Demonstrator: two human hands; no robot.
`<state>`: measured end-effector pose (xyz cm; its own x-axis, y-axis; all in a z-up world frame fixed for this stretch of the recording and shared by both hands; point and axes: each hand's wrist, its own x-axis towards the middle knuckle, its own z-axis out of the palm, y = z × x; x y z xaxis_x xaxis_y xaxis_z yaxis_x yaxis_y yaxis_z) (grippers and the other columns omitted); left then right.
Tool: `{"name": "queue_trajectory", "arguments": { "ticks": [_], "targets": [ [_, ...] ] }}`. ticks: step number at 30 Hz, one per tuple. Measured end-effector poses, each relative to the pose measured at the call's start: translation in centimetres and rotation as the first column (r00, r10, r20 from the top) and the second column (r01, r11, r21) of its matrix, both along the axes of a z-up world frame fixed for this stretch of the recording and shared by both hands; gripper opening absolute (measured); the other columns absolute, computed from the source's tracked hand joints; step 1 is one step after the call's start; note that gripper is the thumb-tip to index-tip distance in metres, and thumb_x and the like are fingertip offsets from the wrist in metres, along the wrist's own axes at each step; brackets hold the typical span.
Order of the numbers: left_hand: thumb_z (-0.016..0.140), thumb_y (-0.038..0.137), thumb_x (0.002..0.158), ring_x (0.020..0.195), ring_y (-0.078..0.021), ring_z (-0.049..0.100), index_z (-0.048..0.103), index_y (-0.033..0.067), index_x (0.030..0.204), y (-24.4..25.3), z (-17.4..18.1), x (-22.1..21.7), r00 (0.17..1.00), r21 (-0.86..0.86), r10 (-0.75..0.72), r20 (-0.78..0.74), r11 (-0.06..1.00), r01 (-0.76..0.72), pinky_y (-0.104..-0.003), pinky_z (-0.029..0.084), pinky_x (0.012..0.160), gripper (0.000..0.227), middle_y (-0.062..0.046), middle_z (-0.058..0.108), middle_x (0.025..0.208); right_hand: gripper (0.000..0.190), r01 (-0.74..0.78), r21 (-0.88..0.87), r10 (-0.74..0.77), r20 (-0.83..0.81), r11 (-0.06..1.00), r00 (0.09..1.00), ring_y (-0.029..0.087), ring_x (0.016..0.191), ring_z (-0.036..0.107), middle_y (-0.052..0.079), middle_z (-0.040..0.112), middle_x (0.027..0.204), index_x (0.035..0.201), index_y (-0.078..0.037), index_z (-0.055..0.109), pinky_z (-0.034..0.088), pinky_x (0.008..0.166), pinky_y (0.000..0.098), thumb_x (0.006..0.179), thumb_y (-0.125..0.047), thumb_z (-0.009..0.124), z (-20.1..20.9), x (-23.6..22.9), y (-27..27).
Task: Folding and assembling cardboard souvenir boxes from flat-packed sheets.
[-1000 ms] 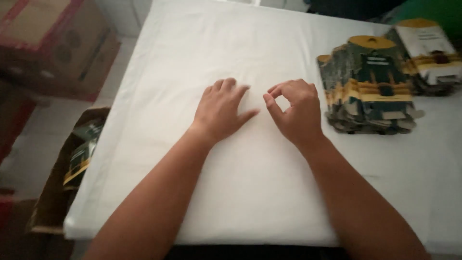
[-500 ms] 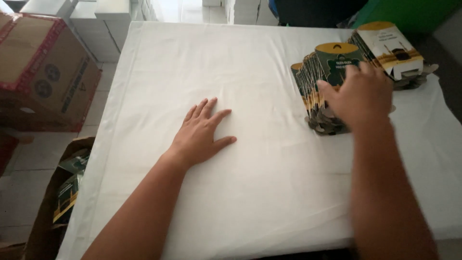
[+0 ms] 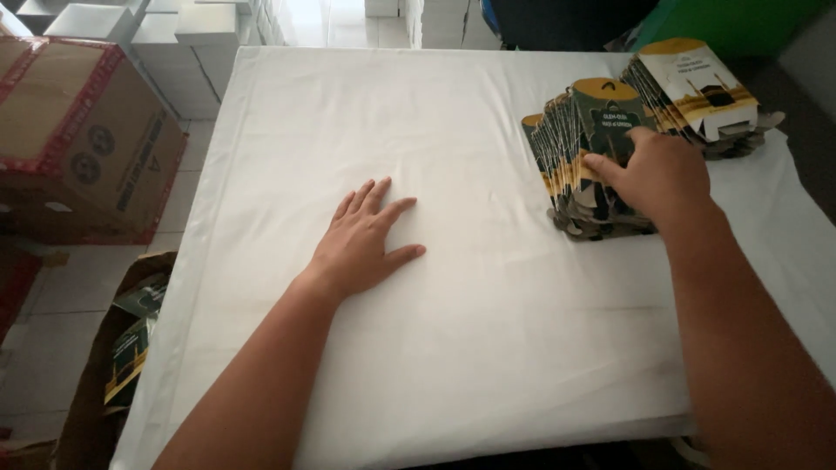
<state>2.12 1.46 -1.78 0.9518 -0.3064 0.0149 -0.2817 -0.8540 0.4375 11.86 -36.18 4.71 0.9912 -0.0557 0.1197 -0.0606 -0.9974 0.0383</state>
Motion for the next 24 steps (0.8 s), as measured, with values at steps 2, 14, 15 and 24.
{"name": "queue_trajectory", "arguments": {
  "ticks": [2, 14, 15, 24],
  "targets": [
    [0.059, 0.056, 0.093, 0.157, -0.0329, 0.008, 0.043, 0.0222, 0.152, 0.0, -0.1, 0.0, 1.000, -0.002, 0.001, 0.003, 1.000, -0.001, -0.047, 0.007, 0.125, 0.070, -0.018, 0.017, 0.168, 0.076, 0.015, 0.056, -0.011, -0.070, 0.998, 0.998, 0.047, 0.110, 0.065, 0.031, 0.066, 0.127, 0.152, 0.002, 0.050, 0.055, 0.081, 0.0570, 0.102, -0.056, 0.049, 1.9, -1.1, 1.2],
    [0.039, 0.064, 0.097, 0.156, -0.0327, 0.014, 0.051, 0.0222, 0.148, 0.0, 0.4, -0.4, 1.000, -0.070, 0.027, 0.005, 0.997, -0.026, -0.048, 0.009, 0.124, 0.067, -0.017, 0.025, 0.166, 0.035, 0.250, -0.640, 0.019, 0.382, 0.727, 0.924, 0.019, 0.075, 0.079, 0.002, 0.080, 0.088, 0.108, -0.024, 0.078, 0.056, 0.054, 0.0307, 0.115, -0.048, 0.053, 7.4, 2.2, -1.9],
    [0.034, 0.065, 0.097, 0.156, -0.0319, 0.016, 0.054, 0.0217, 0.146, 0.0, 0.6, 0.0, 0.999, -0.110, 0.037, 0.014, 0.993, -0.035, -0.048, 0.009, 0.124, 0.068, -0.017, 0.028, 0.165, 0.034, 0.275, -0.667, 0.121, 0.483, 0.692, 0.867, 0.012, 0.068, 0.073, -0.003, 0.075, 0.082, 0.111, -0.028, 0.074, 0.051, 0.054, 0.0252, 0.120, -0.052, 0.052, 8.1, 1.3, -0.9],
    [0.023, 0.080, 0.089, 0.112, -0.0290, 0.069, 0.061, 0.0030, 0.135, 3.9, -0.3, 1.9, 0.817, -0.965, -0.525, -0.237, 0.032, -0.259, -0.043, 0.051, 0.101, 0.098, -0.015, 0.069, 0.130, 0.025, -0.836, -0.113, 0.650, 0.687, 0.536, 0.324, 0.045, 0.155, 0.022, 0.013, 0.054, 0.159, 0.121, -0.027, 0.079, -0.002, 0.121, 0.0632, 0.098, -0.030, 0.091, 3.0, -7.2, 13.7]
  ]
}}
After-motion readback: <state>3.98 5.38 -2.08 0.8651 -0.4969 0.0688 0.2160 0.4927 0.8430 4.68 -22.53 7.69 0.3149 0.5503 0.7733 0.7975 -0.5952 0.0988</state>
